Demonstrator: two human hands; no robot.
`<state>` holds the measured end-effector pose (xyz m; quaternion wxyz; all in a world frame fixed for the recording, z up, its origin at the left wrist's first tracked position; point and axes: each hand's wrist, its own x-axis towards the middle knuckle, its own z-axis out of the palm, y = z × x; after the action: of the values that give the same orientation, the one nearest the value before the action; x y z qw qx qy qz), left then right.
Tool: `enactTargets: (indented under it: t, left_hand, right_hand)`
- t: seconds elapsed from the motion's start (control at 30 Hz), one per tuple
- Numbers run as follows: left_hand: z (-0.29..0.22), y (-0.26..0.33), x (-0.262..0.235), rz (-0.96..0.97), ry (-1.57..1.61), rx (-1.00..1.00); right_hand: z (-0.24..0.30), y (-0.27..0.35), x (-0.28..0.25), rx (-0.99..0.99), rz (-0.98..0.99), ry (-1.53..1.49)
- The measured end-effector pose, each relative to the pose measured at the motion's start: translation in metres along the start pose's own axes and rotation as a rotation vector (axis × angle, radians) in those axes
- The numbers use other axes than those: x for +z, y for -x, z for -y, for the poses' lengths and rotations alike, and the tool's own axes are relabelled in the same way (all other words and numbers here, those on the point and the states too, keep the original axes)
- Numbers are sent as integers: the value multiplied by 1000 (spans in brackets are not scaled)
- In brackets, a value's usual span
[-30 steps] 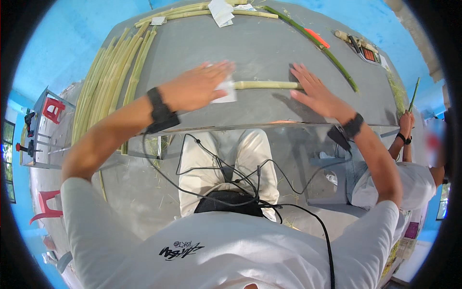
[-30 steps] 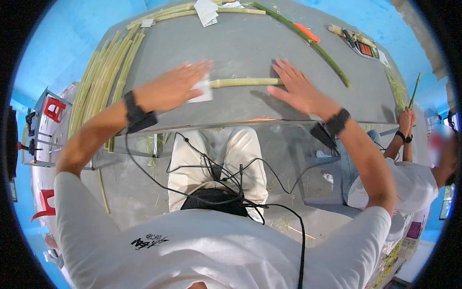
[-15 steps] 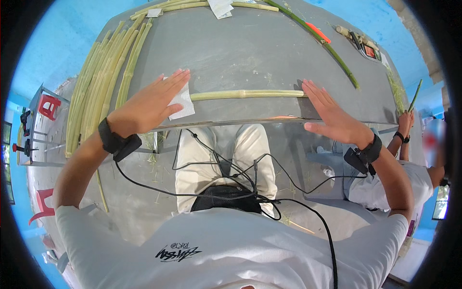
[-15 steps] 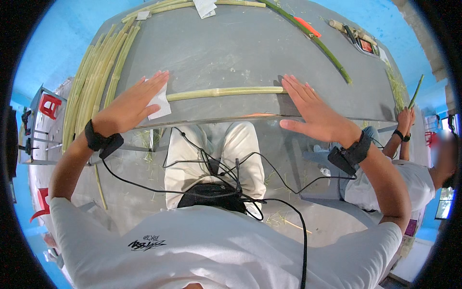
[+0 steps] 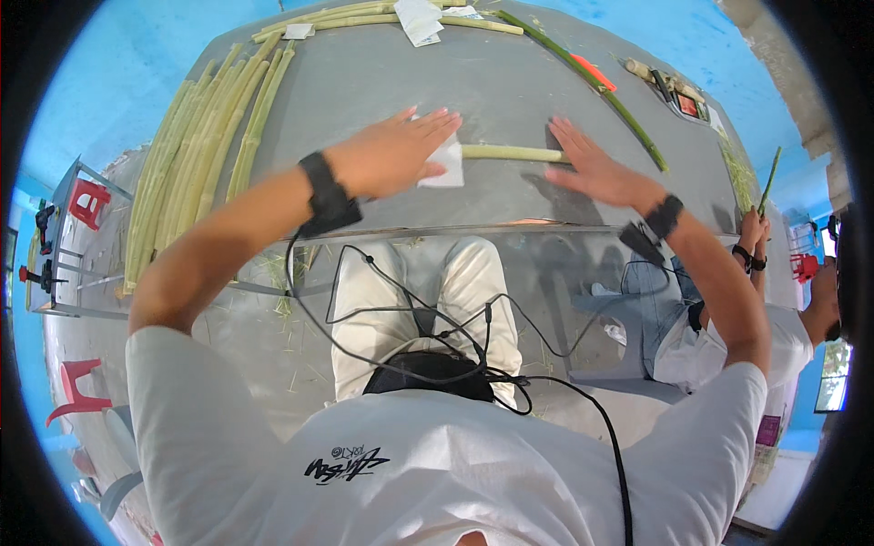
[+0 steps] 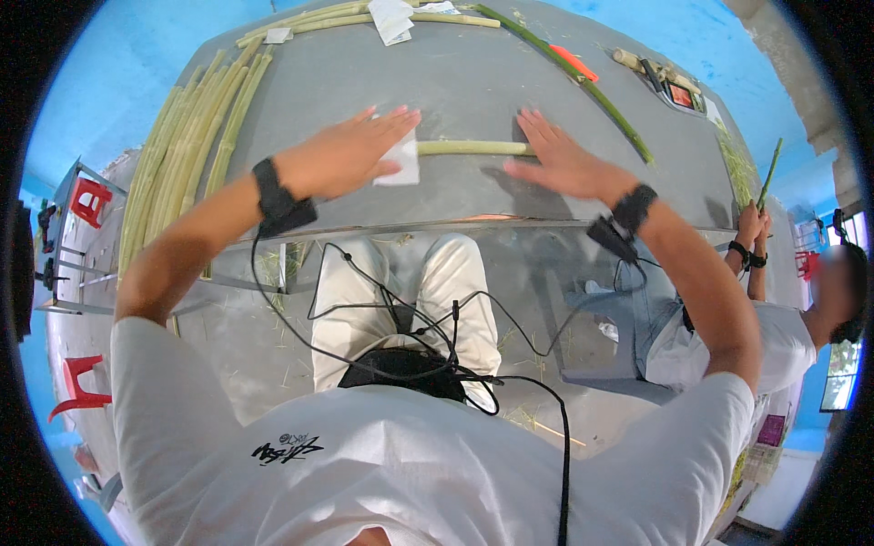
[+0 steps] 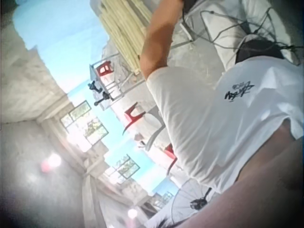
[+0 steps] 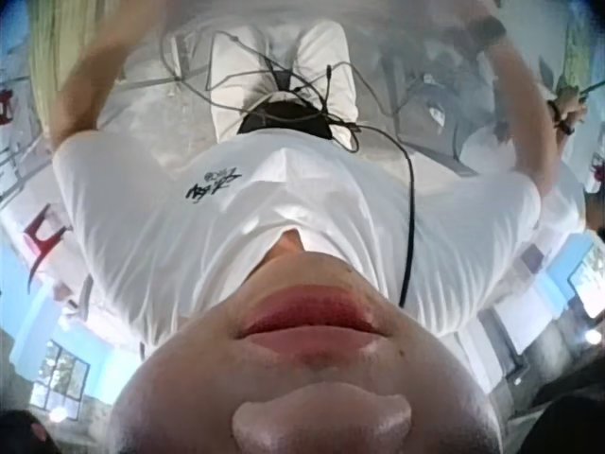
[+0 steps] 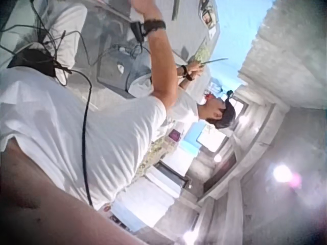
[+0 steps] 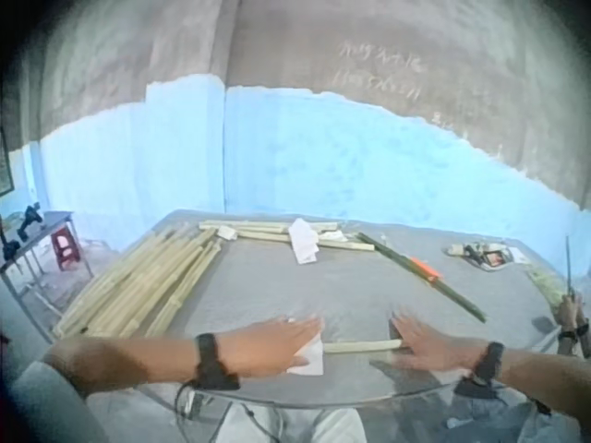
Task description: The recorder uses a cloth to wipe down and clean bamboo sticks on a table in a workshop environment.
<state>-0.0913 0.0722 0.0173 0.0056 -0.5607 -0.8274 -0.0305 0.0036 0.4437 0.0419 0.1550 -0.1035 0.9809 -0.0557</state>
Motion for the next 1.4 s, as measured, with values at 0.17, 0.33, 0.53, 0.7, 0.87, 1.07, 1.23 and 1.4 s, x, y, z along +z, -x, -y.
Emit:
enactTargets:
  t: [0.17,0.33,0.53,0.7,0.87,1.07,1.23,1.4]
  left_hand:
    - [2,98,-21,13,75,-107]
    - [8,82,-19,86,36,-133]
    - [-2,-21,4,-20,30,7]
    - [-16,36,-7,42,47,-23]
    - [6,107,-28,99,100,-140]
    - [14,44,-13,99,32,-86]
    - [6,3,-2,55,-82,-12]
    - [11,90,-23,132,46,-167]
  right_hand:
    - [31,91,14,-168,-134,82]
    - [21,71,22,-155,-176,49]
    - [11,13,11,-77,-179,11]
    - [18,62,25,-144,-169,41]
    - [32,99,17,-170,-121,-2]
    - [10,49,11,-86,-128,6]
    - [2,5,13,-56,-141,-24]
    - [19,72,18,-116,-156,-52]
